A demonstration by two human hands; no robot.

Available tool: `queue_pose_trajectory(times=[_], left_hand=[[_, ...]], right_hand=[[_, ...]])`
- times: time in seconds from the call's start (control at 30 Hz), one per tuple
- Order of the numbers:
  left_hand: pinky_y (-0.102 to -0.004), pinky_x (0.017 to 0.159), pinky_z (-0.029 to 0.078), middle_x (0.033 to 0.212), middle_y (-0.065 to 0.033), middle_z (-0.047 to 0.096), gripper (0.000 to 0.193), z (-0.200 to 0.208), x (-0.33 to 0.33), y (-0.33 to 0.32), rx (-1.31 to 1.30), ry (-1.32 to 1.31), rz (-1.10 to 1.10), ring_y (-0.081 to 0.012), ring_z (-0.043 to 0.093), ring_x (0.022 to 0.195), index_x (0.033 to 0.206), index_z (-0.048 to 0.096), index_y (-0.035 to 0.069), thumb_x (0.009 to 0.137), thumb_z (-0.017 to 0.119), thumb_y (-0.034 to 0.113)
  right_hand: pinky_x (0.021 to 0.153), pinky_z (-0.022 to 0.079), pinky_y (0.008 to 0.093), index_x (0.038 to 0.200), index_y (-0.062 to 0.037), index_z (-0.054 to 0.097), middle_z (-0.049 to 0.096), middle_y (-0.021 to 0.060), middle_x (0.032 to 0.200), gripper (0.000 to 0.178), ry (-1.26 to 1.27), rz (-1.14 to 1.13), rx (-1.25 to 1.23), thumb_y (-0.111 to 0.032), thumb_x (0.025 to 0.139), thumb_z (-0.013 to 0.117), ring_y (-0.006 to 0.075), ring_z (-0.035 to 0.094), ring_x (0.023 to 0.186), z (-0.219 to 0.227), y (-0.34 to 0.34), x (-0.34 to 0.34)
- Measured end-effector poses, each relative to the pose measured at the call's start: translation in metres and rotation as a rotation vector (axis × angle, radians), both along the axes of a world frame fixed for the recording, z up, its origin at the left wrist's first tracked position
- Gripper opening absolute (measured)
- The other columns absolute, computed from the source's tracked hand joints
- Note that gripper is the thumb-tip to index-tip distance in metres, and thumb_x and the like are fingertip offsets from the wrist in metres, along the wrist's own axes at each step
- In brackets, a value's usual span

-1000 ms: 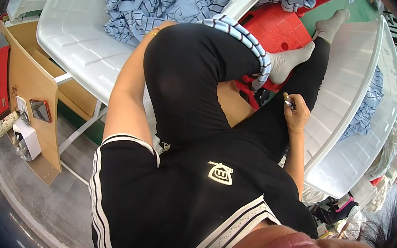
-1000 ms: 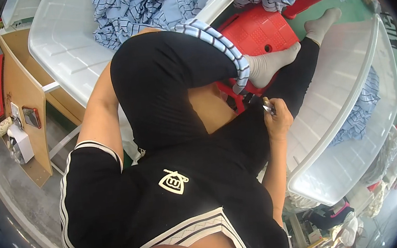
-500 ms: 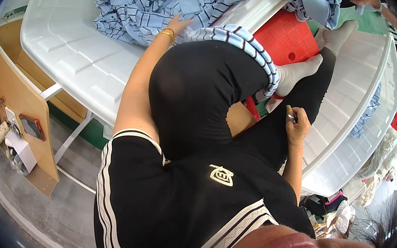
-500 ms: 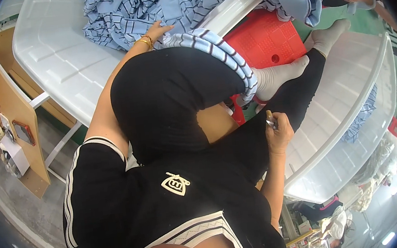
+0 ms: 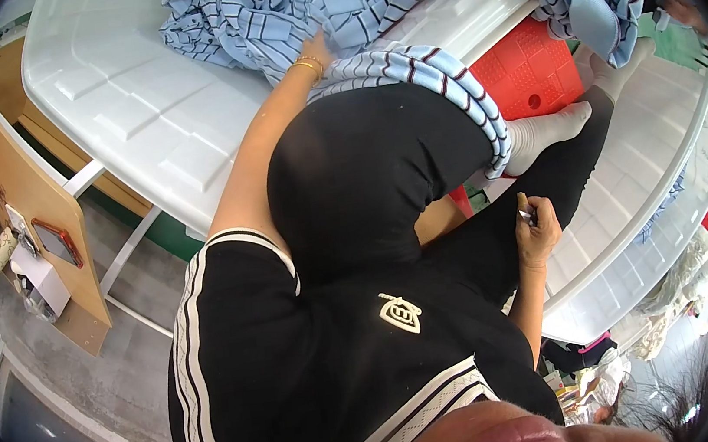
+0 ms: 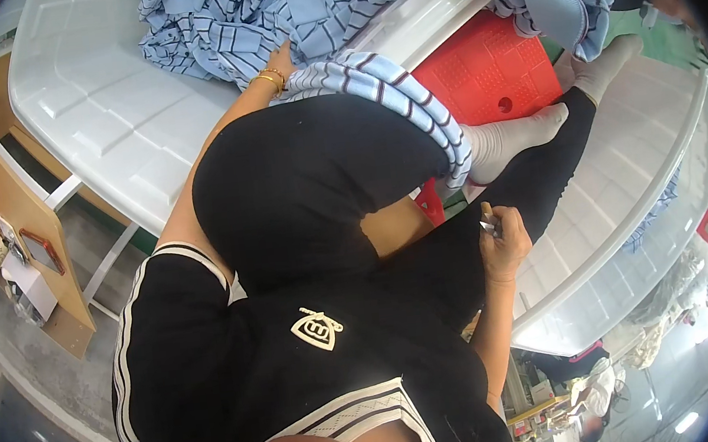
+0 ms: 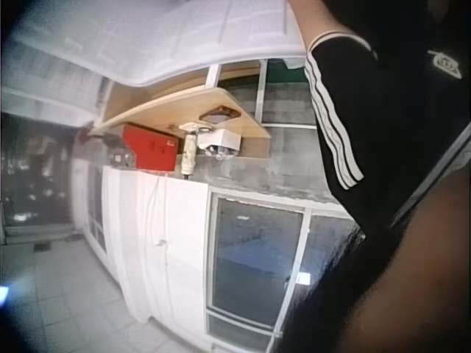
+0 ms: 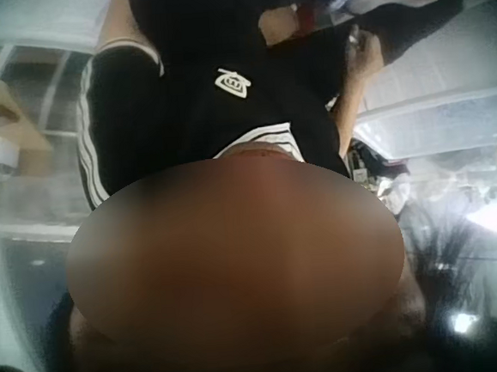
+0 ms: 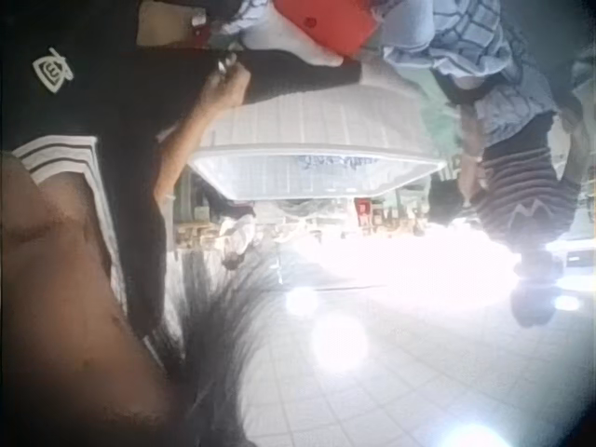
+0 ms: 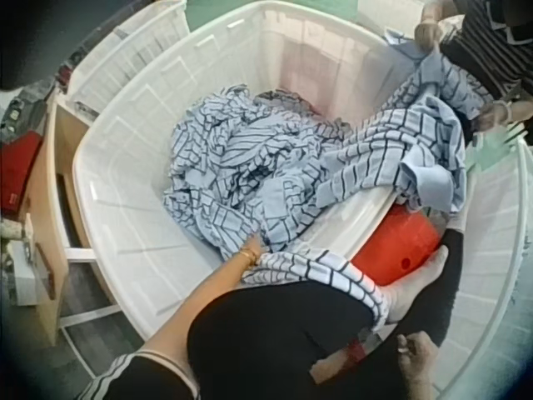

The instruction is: Trimming loose threads from blue striped shirts using small thread snips in a factory setting.

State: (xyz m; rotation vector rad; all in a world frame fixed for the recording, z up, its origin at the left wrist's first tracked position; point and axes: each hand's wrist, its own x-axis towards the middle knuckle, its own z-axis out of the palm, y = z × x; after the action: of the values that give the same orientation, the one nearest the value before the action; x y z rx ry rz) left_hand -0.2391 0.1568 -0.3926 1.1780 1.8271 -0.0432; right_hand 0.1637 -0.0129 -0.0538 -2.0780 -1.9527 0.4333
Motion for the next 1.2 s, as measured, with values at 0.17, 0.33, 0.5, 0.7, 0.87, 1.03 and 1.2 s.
queue_pose_trajectory(times=[0.17, 0.33, 0.5, 0.7, 0.87, 1.03, 1.2], left_hand=[[-0.0438, 0.107, 0.034, 0.145, -0.0316, 0.021, 0.122, 0.011, -0.005, 0.0, 0.002, -0.071, 0.103, -0.0455, 0.035, 0.129, 0.148, 0.014, 0.016, 0.051, 0.085, 0.038], [-0.0401, 0.108, 0.033, 0.148, -0.0305, 0.012, 0.13, 0.042, 0.023, 0.021, 0.291, 0.03, 0.19, -0.0405, 0.03, 0.134, 0.147, 0.013, 0.009, 0.048, 0.084, 0.051], [-0.0352, 0.111, 0.027, 0.147, -0.0269, 0.024, 0.12, 0.031, 0.025, 0.041, 0.42, 0.014, 0.027, -0.0395, 0.03, 0.134, 0.144, 0.016, -0.002, 0.057, 0.081, 0.049], [-0.0352, 0.111, 0.027, 0.144, -0.0291, 0.029, 0.123, 0.021, 0.011, 0.058, 0.444, -0.13, 0.002, -0.0358, 0.031, 0.134, 0.14, 0.016, -0.013, 0.054, 0.086, 0.042], [-0.0339, 0.111, 0.026, 0.144, -0.0307, 0.027, 0.131, 0.025, 0.0, 0.076, 0.403, -0.177, -0.074, -0.0339, 0.03, 0.136, 0.141, 0.009, -0.013, 0.054, 0.086, 0.047], [-0.0333, 0.11, 0.027, 0.146, -0.0285, 0.024, 0.138, 0.029, 0.006, 0.089, 0.227, -0.279, 0.079, -0.0322, 0.03, 0.135, 0.141, 0.004, -0.014, 0.049, 0.088, 0.044], [-0.0319, 0.11, 0.027, 0.146, -0.024, 0.025, 0.139, 0.012, 0.004, 0.087, 0.186, -0.411, 0.317, -0.0297, 0.031, 0.134, 0.142, 0.003, -0.012, 0.045, 0.092, 0.033]], right_hand=[[0.049, 0.04, 0.0292, 0.075, -0.0057, 0.057, 0.054, 0.0068, 0.066, 0.019, -0.018, 0.039, 0.018, -0.011, 0.075, 0.075, 0.021, 0.052, 0.052, -0.005, 0.002, 0.0], [0.049, 0.04, 0.0288, 0.075, -0.0051, 0.056, 0.053, 0.0071, 0.066, 0.02, 0.008, 0.001, -0.01, -0.011, 0.075, 0.075, 0.0205, 0.053, 0.052, 0.002, -0.007, 0.003], [0.049, 0.04, 0.0289, 0.074, -0.0043, 0.055, 0.053, 0.0076, 0.065, 0.02, 0.07, 0.006, -0.015, -0.009, 0.075, 0.075, 0.0206, 0.052, 0.052, 0.006, -0.004, 0.006], [0.048, 0.038, 0.0303, 0.074, -0.0042, 0.055, 0.051, 0.0076, 0.063, 0.019, 0.068, 0.023, -0.011, -0.007, 0.073, 0.074, 0.022, 0.051, 0.052, 0.008, 0.0, 0.01], [0.047, 0.039, 0.0306, 0.072, -0.0052, 0.054, 0.051, 0.0065, 0.063, 0.022, 0.076, 0.021, -0.044, -0.01, 0.073, 0.075, 0.0216, 0.052, 0.052, 0.01, 0.002, 0.009], [0.047, 0.039, 0.0308, 0.072, -0.0053, 0.054, 0.051, 0.0066, 0.063, 0.021, 0.078, 0.012, -0.056, -0.009, 0.073, 0.075, 0.0218, 0.052, 0.052, 0.012, 0.004, 0.008], [0.048, 0.039, 0.0307, 0.072, -0.0052, 0.054, 0.05, 0.0068, 0.063, 0.022, 0.065, 0.022, -0.074, -0.01, 0.073, 0.075, 0.0217, 0.052, 0.052, 0.013, 0.009, 0.007]])
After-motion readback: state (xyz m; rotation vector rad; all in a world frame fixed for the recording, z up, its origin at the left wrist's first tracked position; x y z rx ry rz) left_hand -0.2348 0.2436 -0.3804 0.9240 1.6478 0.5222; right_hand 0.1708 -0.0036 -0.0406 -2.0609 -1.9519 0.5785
